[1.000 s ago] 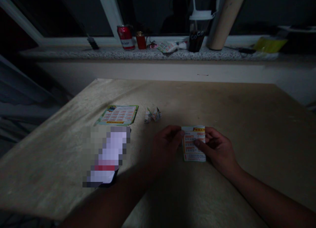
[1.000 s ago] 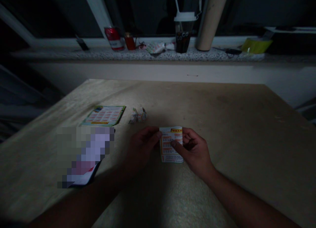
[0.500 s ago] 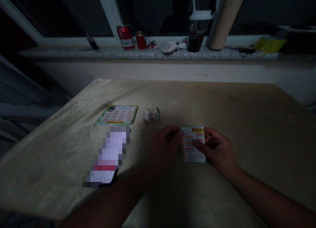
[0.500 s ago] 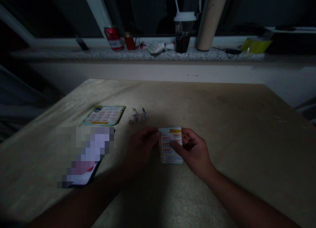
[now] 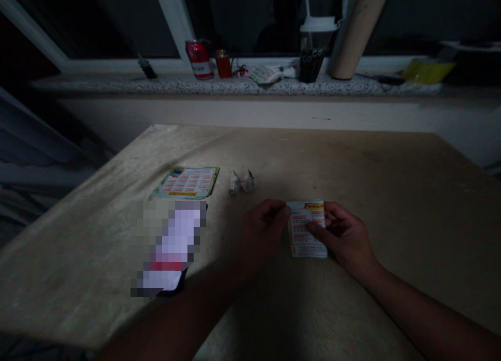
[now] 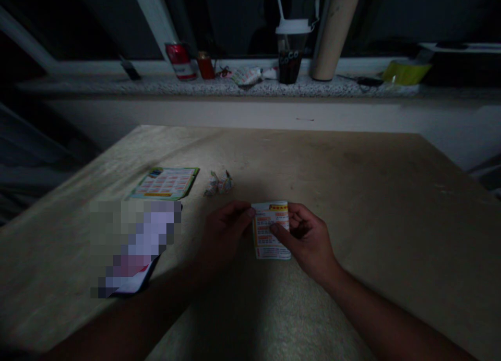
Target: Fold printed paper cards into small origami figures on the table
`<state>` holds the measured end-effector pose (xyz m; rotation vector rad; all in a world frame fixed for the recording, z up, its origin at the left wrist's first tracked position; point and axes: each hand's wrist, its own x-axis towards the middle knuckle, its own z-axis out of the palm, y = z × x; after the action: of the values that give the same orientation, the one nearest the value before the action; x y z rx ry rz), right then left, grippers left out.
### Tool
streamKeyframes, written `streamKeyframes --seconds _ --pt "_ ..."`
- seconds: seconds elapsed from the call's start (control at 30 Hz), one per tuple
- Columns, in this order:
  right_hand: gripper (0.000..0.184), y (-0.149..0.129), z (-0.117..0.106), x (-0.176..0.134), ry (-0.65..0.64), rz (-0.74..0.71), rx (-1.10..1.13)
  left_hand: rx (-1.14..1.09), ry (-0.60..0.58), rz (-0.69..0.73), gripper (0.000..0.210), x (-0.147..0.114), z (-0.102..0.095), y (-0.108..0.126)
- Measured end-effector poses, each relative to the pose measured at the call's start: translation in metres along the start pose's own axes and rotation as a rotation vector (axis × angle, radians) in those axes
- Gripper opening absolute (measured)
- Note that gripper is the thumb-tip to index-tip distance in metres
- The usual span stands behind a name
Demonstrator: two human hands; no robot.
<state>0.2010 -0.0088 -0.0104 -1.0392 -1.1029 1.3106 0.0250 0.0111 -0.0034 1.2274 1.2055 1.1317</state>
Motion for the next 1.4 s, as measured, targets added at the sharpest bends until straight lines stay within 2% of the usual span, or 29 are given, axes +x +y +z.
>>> streamKeyframes --seconds 0.67,1.4 --pt "0.029 0.0011 -0.0002 -0.0001 0.006 0.028 -0.003 0.037 -0.002 -0.013 0.015 -0.0021 -0.0006 0.0062" --pt "0.024 -0.0028 -0.0031 -0.0023 0.006 -0.007 -0.042 0.049 -0.008 0.004 0.014 -0.0059 -0.0005 0.0066"
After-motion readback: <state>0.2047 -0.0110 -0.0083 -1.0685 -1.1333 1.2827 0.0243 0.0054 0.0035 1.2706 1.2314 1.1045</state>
